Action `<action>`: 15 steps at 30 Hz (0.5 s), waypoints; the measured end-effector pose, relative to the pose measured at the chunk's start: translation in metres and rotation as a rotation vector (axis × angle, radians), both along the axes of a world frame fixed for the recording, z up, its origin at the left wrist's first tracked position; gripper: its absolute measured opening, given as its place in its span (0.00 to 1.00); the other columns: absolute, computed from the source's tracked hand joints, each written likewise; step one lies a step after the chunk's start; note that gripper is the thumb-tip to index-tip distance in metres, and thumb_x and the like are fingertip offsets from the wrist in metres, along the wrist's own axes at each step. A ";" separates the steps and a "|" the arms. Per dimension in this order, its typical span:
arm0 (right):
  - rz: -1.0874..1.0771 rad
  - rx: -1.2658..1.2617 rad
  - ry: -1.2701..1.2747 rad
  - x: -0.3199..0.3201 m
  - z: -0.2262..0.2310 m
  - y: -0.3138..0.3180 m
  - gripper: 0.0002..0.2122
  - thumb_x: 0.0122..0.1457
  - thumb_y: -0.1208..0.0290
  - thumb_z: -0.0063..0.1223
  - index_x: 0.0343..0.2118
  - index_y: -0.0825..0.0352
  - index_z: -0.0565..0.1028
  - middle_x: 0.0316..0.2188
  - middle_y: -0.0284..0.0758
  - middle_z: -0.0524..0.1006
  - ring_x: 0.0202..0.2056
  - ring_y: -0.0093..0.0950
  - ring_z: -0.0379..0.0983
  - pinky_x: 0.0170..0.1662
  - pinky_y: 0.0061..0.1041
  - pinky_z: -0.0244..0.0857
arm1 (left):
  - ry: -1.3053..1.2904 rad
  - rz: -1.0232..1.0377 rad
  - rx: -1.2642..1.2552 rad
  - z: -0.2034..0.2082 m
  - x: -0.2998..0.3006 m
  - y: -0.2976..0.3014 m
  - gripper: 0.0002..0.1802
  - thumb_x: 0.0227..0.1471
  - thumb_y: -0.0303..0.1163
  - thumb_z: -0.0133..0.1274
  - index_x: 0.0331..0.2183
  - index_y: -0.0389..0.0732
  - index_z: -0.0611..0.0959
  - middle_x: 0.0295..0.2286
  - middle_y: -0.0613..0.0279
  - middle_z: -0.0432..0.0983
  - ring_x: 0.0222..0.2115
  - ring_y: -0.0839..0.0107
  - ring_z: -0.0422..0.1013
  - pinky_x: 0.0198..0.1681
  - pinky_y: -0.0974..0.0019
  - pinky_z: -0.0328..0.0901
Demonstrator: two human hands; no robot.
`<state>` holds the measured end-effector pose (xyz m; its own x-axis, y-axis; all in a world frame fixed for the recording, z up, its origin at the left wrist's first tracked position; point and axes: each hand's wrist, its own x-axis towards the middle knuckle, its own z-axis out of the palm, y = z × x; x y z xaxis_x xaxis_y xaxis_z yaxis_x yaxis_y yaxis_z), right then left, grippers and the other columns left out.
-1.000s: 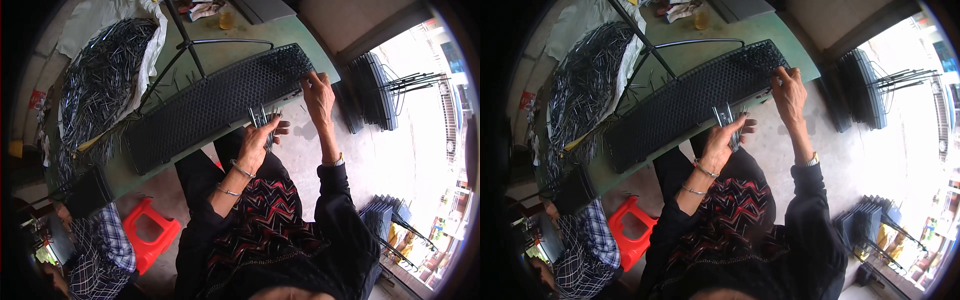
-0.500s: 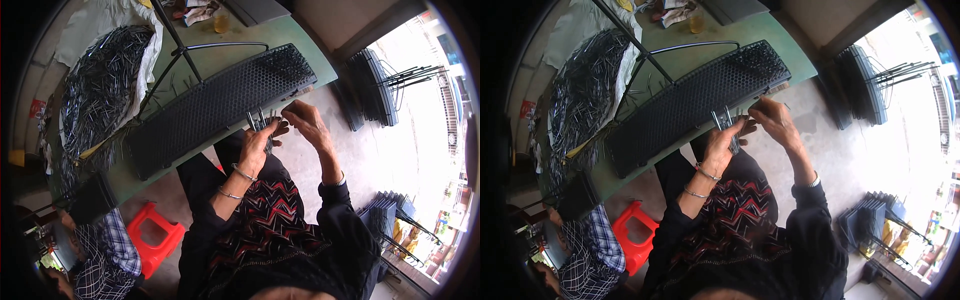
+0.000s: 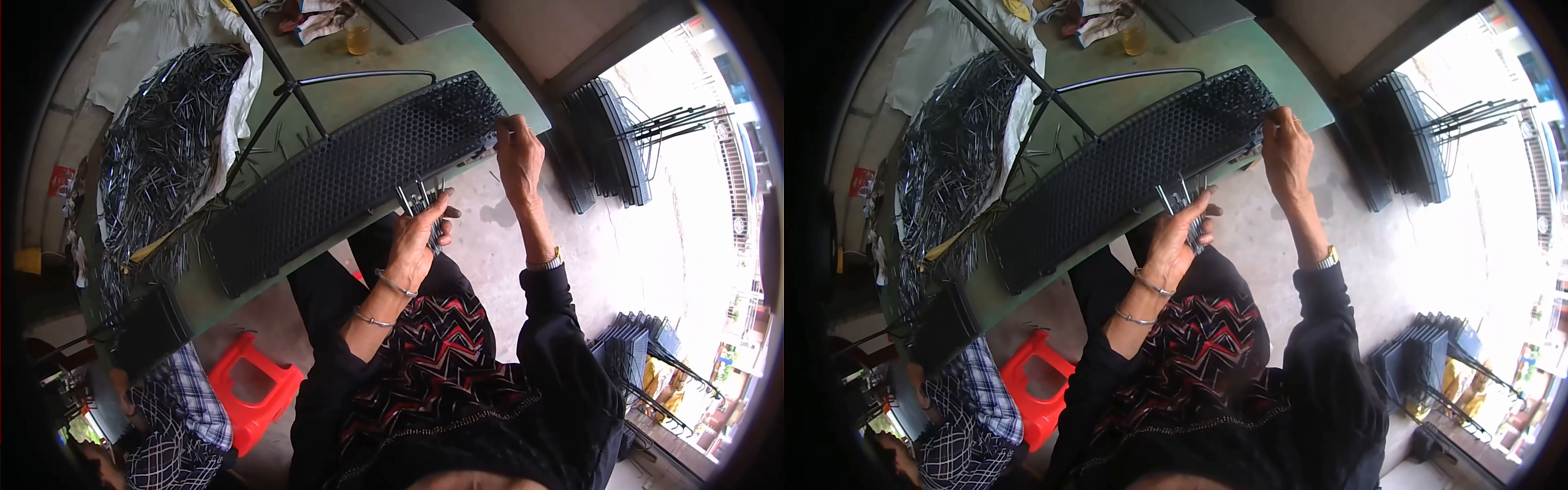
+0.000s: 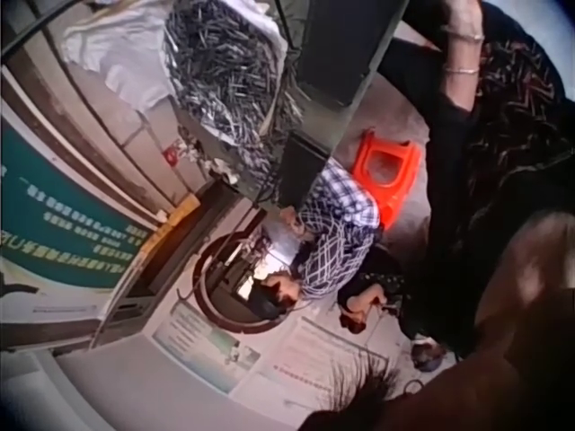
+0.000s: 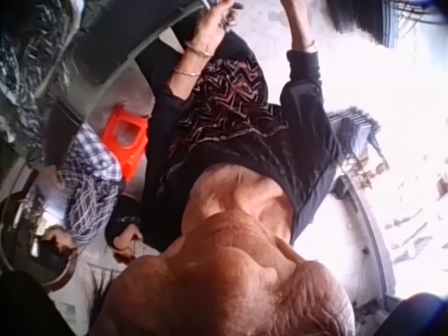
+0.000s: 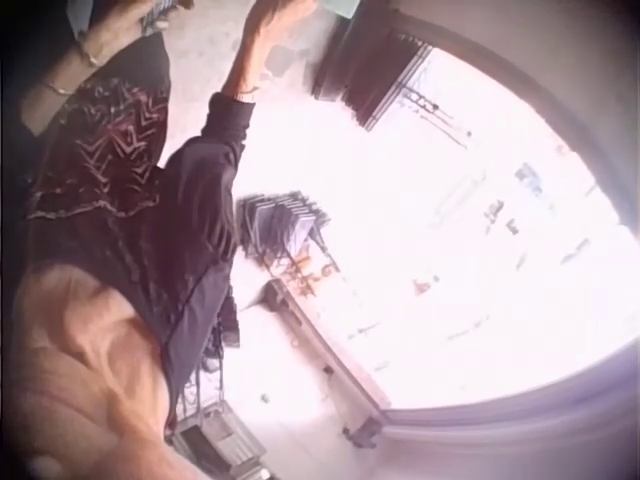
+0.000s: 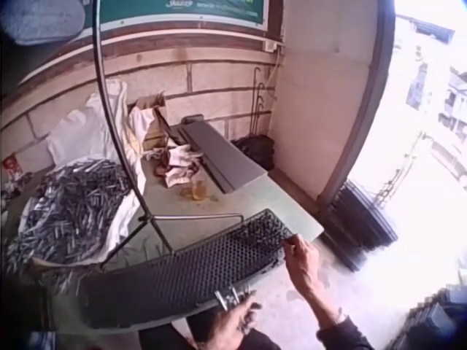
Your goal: Manually inserting small metal pins or components into the holes of a perforated metal grid panel.
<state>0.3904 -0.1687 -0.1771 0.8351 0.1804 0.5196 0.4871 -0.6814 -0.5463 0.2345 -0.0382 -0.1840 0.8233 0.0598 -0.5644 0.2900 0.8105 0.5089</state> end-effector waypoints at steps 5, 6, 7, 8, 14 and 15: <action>-0.057 -0.226 0.051 -0.007 0.001 0.008 0.07 0.56 0.67 0.53 0.37 0.59 0.75 0.34 0.37 0.69 0.31 0.34 0.70 0.34 0.32 0.64 | -0.004 -0.020 0.013 0.001 -0.001 0.001 0.12 0.51 0.34 0.57 0.38 0.39 0.81 0.24 0.64 0.74 0.18 0.81 0.64 0.18 0.78 0.55; -0.051 -0.225 0.051 -0.011 0.005 0.009 0.07 0.56 0.67 0.53 0.37 0.59 0.75 0.34 0.37 0.69 0.31 0.34 0.70 0.34 0.32 0.64 | -0.005 -0.020 0.020 0.002 -0.002 0.001 0.12 0.51 0.34 0.58 0.38 0.39 0.81 0.24 0.64 0.74 0.18 0.81 0.64 0.17 0.78 0.55; -0.077 -0.200 0.099 -0.018 0.011 0.009 0.07 0.56 0.66 0.53 0.37 0.59 0.75 0.32 0.37 0.69 0.30 0.33 0.70 0.34 0.31 0.64 | -0.005 -0.014 0.021 0.004 -0.002 0.001 0.12 0.51 0.34 0.58 0.38 0.39 0.81 0.24 0.64 0.74 0.18 0.81 0.64 0.17 0.78 0.55; -0.102 -0.176 0.147 -0.024 0.016 0.010 0.08 0.56 0.66 0.54 0.37 0.59 0.76 0.31 0.37 0.70 0.30 0.33 0.70 0.34 0.31 0.64 | -0.008 -0.012 0.033 0.005 -0.003 0.002 0.12 0.51 0.34 0.58 0.37 0.39 0.81 0.23 0.65 0.74 0.18 0.81 0.63 0.17 0.78 0.54; 0.500 -0.002 0.744 -0.059 0.037 0.010 0.12 0.57 0.67 0.54 0.37 0.71 0.77 0.31 0.37 0.76 0.34 0.26 0.73 0.39 0.25 0.65 | -0.064 -0.005 0.101 0.009 -0.006 0.004 0.08 0.49 0.36 0.60 0.29 0.43 0.80 0.20 0.66 0.75 0.16 0.81 0.65 0.16 0.78 0.54; 0.517 0.064 0.799 -0.060 0.035 0.010 0.11 0.56 0.68 0.54 0.37 0.72 0.77 0.30 0.36 0.76 0.34 0.25 0.73 0.38 0.25 0.65 | -0.084 -0.022 0.116 0.011 -0.007 0.004 0.08 0.49 0.36 0.60 0.29 0.43 0.80 0.21 0.65 0.76 0.16 0.80 0.66 0.16 0.78 0.54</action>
